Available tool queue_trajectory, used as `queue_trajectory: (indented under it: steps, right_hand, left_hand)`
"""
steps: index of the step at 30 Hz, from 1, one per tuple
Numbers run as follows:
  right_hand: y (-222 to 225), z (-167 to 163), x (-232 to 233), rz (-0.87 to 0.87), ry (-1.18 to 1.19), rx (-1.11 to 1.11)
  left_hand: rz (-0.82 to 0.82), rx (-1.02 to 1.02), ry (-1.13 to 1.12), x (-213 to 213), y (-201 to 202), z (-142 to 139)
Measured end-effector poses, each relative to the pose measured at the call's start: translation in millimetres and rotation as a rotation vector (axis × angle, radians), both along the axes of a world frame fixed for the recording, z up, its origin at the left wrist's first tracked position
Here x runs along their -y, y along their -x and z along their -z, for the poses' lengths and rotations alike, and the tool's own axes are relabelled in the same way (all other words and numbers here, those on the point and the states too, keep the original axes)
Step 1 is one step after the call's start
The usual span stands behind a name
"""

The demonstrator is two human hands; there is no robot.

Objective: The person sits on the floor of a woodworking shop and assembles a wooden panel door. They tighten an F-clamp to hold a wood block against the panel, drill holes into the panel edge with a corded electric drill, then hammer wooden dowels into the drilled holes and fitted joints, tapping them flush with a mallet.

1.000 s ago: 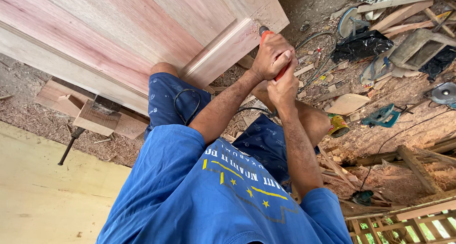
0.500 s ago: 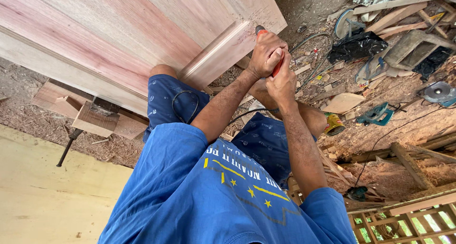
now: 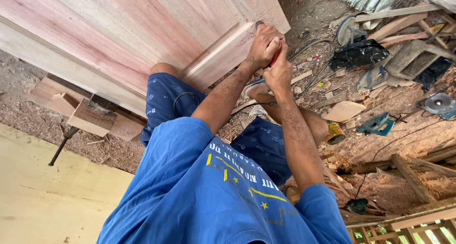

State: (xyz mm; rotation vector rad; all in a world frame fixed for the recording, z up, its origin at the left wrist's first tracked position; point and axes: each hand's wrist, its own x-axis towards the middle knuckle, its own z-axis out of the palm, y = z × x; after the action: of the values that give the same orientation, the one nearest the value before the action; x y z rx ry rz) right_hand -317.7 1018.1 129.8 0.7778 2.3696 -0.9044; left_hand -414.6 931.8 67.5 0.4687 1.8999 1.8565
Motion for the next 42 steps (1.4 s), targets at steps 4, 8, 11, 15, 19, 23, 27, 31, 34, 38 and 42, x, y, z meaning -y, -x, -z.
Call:
queue_trajectory:
  steps: [4,8,11,15,19,23,27,31,34,38,42]
  right_hand:
    - [-10.9,8.0,2.5,0.052,0.01,-0.026]
    - [-15.3,-4.2,6.3,0.102,0.062,-0.079]
    - [-12.2,-20.6,9.5,0.076,0.015,-0.084]
    - [-9.8,-51.5,13.5,0.101,-0.034,-0.04]
    - [-25.6,-91.8,13.9,0.057,-0.123,-0.183]
    - [-45.6,-110.6,6.9,0.163,-0.182,-0.152]
    - [-51.6,-98.9,-2.9,0.142,-0.194,-0.072]
    - [-51.4,-87.1,-6.3,0.104,-0.095,-0.212]
    - [-49.3,-83.5,-6.5,0.144,-0.078,-0.186]
    - [-44.0,-77.5,-9.0,0.193,-0.079,-0.056]
    - [-41.5,-69.9,-12.7,0.118,-0.073,-0.138]
  left_hand:
    - [0.025,0.066,0.066,-1.9,-1.3,-3.8]
    - [0.011,0.049,0.043,-4.4,-6.4,-9.8]
    - [0.031,0.049,0.043,-4.9,-10.6,-12.8]
    - [0.026,-0.063,0.029,-10.7,-21.2,-21.1]
    - [0.104,-0.012,0.047,-25.1,-39.2,-45.7]
    - [0.102,-0.097,-0.023,-30.0,-57.4,-69.1]
    - [0.112,-0.129,0.013,-33.2,-63.0,-63.3]
    - [0.106,-0.121,0.027,-39.7,-66.3,-43.6]
    - [0.067,-0.08,-0.001,-42.0,-68.2,-33.8]
    - [0.103,-0.055,0.054,-40.3,-65.4,-28.3]
    - [0.087,-0.06,0.045,-38.7,-61.0,-25.3]
